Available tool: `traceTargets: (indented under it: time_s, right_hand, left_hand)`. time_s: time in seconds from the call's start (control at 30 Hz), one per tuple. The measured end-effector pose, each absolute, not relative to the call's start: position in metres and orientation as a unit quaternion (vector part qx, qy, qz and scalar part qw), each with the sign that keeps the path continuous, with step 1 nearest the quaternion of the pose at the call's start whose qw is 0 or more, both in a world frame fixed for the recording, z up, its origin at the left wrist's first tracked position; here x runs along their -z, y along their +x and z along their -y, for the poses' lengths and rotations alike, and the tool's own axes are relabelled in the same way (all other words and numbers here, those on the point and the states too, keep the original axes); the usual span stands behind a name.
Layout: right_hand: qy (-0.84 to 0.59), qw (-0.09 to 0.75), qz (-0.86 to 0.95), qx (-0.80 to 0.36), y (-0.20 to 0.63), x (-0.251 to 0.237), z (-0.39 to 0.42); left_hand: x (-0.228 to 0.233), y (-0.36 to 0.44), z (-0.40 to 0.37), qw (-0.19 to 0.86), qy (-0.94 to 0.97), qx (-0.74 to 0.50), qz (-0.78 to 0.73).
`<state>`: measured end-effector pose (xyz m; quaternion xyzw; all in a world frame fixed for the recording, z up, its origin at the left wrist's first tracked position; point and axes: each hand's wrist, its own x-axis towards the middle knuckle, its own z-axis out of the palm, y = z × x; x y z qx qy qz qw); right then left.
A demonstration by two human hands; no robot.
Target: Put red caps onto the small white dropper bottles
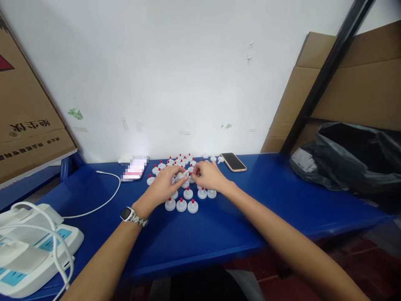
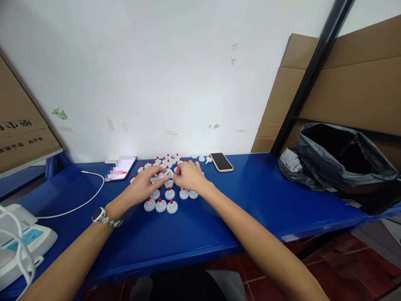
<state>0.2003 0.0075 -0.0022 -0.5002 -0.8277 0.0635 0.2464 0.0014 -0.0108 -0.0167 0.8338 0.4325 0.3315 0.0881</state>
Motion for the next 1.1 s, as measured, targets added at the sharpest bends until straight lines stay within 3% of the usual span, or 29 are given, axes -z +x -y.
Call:
traceTargets:
  time_s: [0.17, 0.27, 0.67, 0.93, 1.1]
  right_hand:
    - [-0.381, 0.448, 0.725, -0.358, 0.205, 0.009, -0.011]
    - [-0.339, 0.514, 0.656, -0.436, 0.202, 0.013, -0.011]
    - [-0.334, 0.55, 0.67, -0.37, 0.19, 0.021, -0.003]
    - [-0.32, 0.489, 0.752, -0.306, 0.194, 0.014, 0.009]
    - [-0.279, 0.523, 0.739, -0.321, 0.184, 0.017, 0.012]
  left_hand:
    - [0.014, 0.007, 0.016, 0.116, 0.829, -0.341, -0.428]
    - [0.013, 0.011, 0.019, 0.127, 0.827, -0.334, -0.434]
    - [0.012, 0.02, 0.025, 0.14, 0.816, -0.355, -0.435]
    - [0.014, 0.022, 0.028, 0.096, 0.826, -0.376, -0.409]
    - [0.017, 0.029, 0.03, 0.123, 0.808, -0.411, -0.404]
